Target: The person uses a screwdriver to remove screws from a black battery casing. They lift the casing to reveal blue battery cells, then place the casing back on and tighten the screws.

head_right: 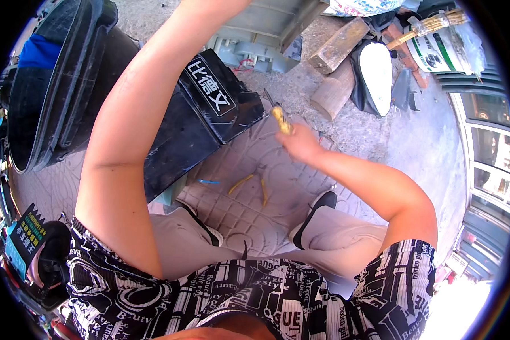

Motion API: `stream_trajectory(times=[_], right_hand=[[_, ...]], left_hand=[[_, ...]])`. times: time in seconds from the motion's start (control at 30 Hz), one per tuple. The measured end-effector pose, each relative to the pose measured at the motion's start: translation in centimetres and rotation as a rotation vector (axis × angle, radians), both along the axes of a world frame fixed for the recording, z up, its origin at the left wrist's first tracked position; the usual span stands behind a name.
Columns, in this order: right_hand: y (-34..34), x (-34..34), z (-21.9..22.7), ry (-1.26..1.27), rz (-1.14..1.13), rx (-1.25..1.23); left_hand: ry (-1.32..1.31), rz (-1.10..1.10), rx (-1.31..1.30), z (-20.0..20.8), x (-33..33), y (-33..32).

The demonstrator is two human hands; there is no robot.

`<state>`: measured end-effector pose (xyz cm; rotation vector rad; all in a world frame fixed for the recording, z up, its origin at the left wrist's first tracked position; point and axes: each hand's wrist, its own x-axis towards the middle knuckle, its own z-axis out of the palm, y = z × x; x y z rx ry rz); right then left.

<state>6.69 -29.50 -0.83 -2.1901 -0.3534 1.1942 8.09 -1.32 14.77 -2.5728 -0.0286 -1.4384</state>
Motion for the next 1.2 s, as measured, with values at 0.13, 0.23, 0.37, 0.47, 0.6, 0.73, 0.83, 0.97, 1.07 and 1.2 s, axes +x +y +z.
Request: stream_trajectory(times=[0.13, 0.23, 0.37, 0.47, 0.6, 0.73, 0.83, 0.97, 1.07, 1.2], right_hand=[[1.0, 0.7, -4.3, -0.236, 0.111, 0.111], [7.4, 6.3, -4.3, -0.23, -0.018, -0.084], [8.3, 5.8, -3.8, -0.002, -0.067, 0.133], [6.3, 4.2, -2.8, -0.085, 0.028, 0.082], [2.2, 1.7, -3.6, -0.047, -0.152, 0.114], [4.1, 4.3, -8.1, -0.751, 0.16, 0.135], [9.3, 4.8, -5.5, -0.036, -0.369, 0.138], [5.9, 4.0, -5.9, -0.043, -0.323, 0.147], [2.4, 1.8, -5.2, -0.091, -0.155, 0.127], [2.9, 4.3, -10.4, -0.89, 0.27, 0.153]], left_hand=[[-0.015, 0.003, -0.01, 0.2, -0.4, -0.2], [-0.005, 0.056, 0.008, 0.4, -0.7, -0.7], [-0.017, 0.075, -0.07, 0.2, -0.2, 0.9], [-0.012, 0.047, -0.101, -0.5, -0.4, 1.4], [0.002, 0.119, -0.135, -0.8, -0.1, 1.1], [-0.043, 0.068, -0.124, -0.5, 0.4, 0.9], [-0.066, 0.174, -0.119, -0.9, 1.0, 1.6], [-0.019, 0.142, -0.081, -0.8, 0.6, 1.7], [-0.016, 0.11, -0.087, -0.9, 0.2, 1.7], [-0.07, 0.059, -0.09, -0.1, 0.8, 1.0]])
